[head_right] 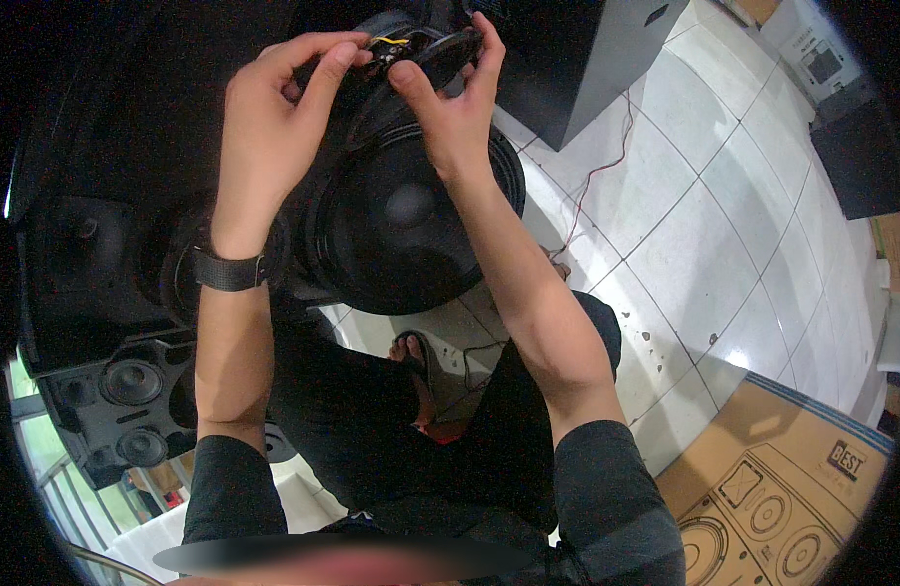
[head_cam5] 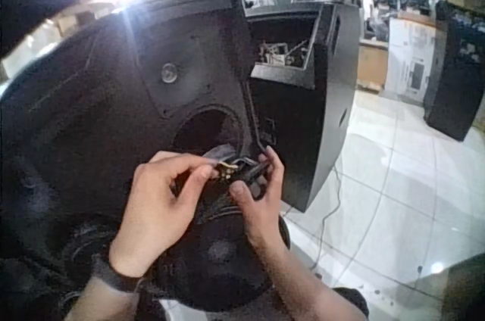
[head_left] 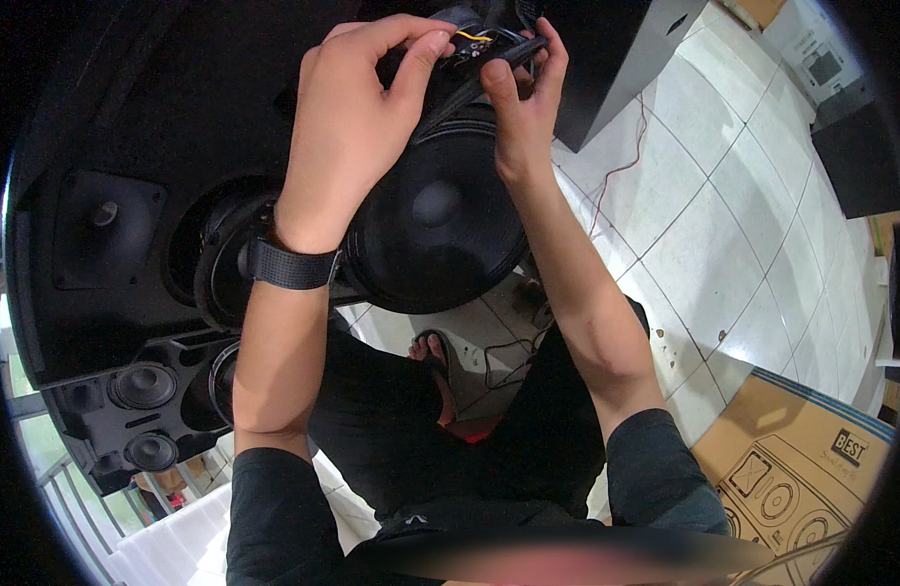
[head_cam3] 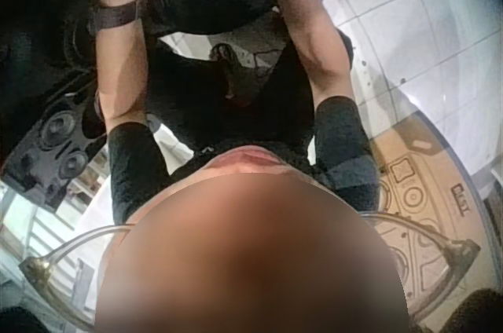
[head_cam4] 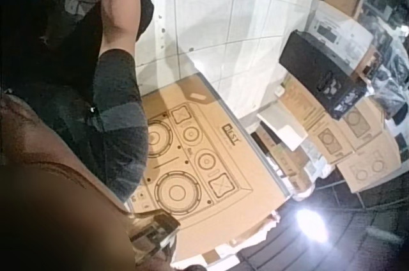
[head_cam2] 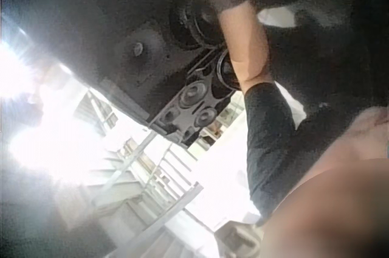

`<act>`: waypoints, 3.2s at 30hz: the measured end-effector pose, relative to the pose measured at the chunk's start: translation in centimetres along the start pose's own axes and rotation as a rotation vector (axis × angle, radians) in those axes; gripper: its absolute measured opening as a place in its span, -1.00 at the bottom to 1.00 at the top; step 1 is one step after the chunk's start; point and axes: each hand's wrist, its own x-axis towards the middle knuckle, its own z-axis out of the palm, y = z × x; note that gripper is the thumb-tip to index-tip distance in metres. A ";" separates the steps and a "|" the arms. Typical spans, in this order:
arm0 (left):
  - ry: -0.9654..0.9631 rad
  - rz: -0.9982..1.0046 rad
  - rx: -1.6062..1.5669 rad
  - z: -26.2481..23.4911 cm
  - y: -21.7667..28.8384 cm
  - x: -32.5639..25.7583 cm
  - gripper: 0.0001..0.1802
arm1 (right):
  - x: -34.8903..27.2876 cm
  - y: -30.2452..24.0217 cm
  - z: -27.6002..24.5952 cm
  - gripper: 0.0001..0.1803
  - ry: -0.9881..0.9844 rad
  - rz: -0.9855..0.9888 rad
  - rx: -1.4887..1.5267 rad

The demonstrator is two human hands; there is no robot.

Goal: The person assembles a multi-speaker unit by installing small drivers into a black enclosure, connecting wires, and securing components. They then move to connect power and test the system with another person nearby.

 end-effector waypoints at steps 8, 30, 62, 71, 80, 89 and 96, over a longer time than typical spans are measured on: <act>-0.036 0.177 0.063 -0.3 0.5 0.9 -0.83 | -0.2 0.4 -0.5 0.01 -0.011 0.057 0.054; -0.049 -0.113 0.033 0.4 1.0 1.0 -0.81 | 0.0 -2.9 1.4 0.35 -0.001 0.015 -0.059; -0.171 -0.127 -0.083 -0.3 0.8 2.4 -0.80 | -0.1 -2.9 1.5 0.47 0.022 0.095 -0.194; -0.200 -0.199 -0.269 -0.5 0.2 1.1 -0.76 | -0.7 -1.3 1.1 0.53 -0.006 0.053 -0.088; -0.282 -0.044 -0.132 -0.8 0.7 1.4 -0.68 | -0.6 -0.8 1.1 0.49 -0.023 -0.039 -0.082; 0.104 -0.127 -0.094 -0.8 4.9 -8.0 -0.58 | 1.5 -2.0 1.8 0.45 0.029 0.113 -0.080; 0.236 -0.633 -0.526 6.4 0.5 -9.9 -0.62 | 2.7 -3.1 2.4 0.25 -0.023 0.142 0.012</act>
